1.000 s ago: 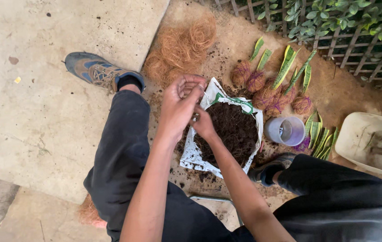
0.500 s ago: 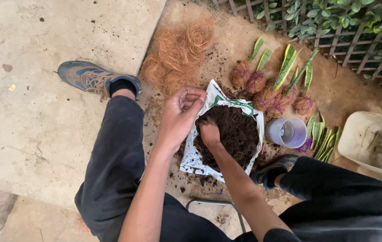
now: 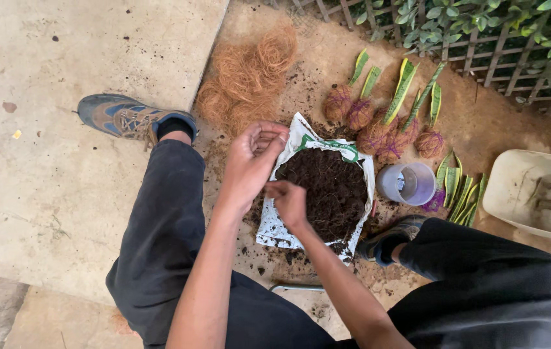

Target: The person wraps a plant cutting in a fibrous material and secures it with a purple string. They then pick up a handful of soil and press a plant cutting into it, shaping the soil around the base.

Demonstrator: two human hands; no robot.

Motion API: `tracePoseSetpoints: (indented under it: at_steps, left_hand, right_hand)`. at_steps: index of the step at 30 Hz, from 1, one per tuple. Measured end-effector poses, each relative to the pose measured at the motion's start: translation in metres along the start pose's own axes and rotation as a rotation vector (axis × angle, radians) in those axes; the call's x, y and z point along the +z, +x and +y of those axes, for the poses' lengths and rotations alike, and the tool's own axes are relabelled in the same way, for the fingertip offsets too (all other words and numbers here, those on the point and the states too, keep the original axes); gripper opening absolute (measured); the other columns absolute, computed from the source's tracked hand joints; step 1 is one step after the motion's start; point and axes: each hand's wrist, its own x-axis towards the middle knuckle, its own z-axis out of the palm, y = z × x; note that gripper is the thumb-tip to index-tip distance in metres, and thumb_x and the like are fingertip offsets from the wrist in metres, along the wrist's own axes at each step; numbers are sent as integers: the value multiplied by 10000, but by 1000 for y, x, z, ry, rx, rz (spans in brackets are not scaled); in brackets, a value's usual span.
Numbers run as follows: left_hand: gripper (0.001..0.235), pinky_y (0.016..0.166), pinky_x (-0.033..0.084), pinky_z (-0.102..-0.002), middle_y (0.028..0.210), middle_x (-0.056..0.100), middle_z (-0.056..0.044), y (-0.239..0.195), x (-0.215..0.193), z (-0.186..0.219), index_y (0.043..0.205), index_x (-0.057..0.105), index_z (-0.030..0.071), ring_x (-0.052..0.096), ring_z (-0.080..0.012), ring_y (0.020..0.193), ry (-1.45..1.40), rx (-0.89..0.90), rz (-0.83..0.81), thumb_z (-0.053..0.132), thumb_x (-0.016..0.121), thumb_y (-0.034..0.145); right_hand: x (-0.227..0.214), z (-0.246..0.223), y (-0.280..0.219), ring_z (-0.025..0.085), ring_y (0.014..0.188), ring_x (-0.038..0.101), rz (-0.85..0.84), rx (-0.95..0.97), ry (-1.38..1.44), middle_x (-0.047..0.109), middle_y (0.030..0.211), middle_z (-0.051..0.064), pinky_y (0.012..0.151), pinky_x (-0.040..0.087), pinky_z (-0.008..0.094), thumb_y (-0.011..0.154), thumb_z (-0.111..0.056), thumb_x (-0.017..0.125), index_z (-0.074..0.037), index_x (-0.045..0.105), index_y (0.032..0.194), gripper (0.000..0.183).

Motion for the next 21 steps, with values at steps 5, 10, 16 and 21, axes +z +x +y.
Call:
tracePoseSetpoints:
  at_steps: [5,10,16,21]
  left_hand:
    - [181,902,553,-320,1036,739,-88,-3,0,-2,1090,712,20,665,-159,949,-55,32,-2,78,683,921]
    - [185,923,559,-311,1029,742,-79,-2,0,0,1085,712,36,683,-153,961,-15,11,16,70,670,909]
    - [179,890,574,-332,1025,742,-82,-5,13,10,1078,711,52,679,-165,941,24,-6,-33,128,686,918]
    - [157,842,564,-290,1034,746,-28,-7,43,17,1059,704,86,688,-120,932,85,-9,-117,176,678,933]
  right_hand:
    - [35,-50,-10,363,1270,558,-645,-211,-614,636,1298,250,1108,404,457,754,6,757,-3,675,1224,477]
    - [13,-27,7,416,1445,364,-470,-99,-892,202,1632,274,1175,352,469,783,-159,804,-77,381,1536,868]
    - [-70,76,62,448,1485,215,43,148,-870,128,1644,246,1217,217,571,919,-446,694,-157,263,1610,864]
    - [-98,147,94,439,1457,325,196,121,-832,274,1631,218,1177,322,515,969,-381,603,-195,432,1528,613]
